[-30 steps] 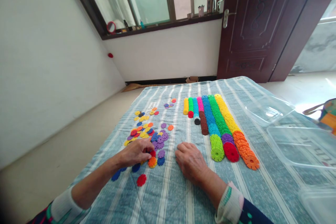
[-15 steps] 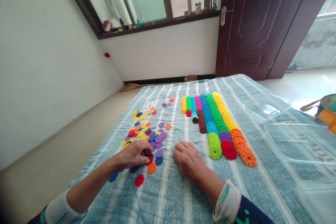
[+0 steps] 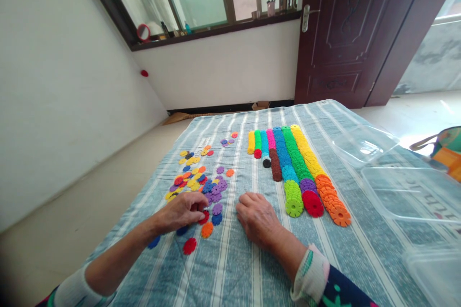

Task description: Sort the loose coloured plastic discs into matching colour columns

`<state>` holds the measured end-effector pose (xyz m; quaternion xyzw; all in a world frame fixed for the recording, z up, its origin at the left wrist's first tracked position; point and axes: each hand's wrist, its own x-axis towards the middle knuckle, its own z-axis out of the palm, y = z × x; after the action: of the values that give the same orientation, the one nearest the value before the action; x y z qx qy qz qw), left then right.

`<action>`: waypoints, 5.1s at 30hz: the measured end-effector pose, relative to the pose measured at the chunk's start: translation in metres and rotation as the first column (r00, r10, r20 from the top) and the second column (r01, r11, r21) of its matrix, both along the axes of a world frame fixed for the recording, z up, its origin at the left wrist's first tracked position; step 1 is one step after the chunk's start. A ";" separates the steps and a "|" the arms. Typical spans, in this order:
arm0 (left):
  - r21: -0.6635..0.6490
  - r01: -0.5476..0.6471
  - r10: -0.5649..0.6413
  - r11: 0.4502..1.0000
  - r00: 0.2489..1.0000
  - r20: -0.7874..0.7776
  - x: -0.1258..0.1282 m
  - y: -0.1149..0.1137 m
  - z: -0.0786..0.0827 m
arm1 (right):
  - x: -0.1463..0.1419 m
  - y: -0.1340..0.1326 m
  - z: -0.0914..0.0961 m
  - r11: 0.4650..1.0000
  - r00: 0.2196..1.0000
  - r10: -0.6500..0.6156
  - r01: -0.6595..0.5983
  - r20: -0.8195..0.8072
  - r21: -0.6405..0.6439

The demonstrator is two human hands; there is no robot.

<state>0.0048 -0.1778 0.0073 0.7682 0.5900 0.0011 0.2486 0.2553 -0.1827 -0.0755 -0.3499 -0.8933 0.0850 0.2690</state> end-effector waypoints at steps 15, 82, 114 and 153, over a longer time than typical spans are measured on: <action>0.059 -0.003 0.005 0.998 0.999 -0.050 0.003 -0.003 0.006 | -0.001 -0.001 0.008 1.000 0.999 -0.003 0.004 0.039 -0.025; 0.161 -0.038 0.044 0.986 0.998 -0.033 -0.052 0.020 0.013 | 0.003 -0.003 -0.001 0.999 0.998 0.031 -0.029 -0.060 0.031; 0.238 -0.195 0.227 0.952 0.967 -0.116 -0.059 -0.004 -0.008 | 0.007 -0.003 -0.005 0.998 0.998 0.047 -0.045 -0.040 0.051; 0.304 -0.191 0.073 0.933 0.929 0.362 0.023 0.066 -0.005 | -0.002 -0.002 0.001 1.000 0.999 -0.002 0.002 -0.035 0.016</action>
<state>0.0275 -0.1120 0.0019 0.7448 0.5795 0.2526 0.2135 0.2536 -0.1842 -0.0742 -0.3470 -0.8888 0.0837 0.2874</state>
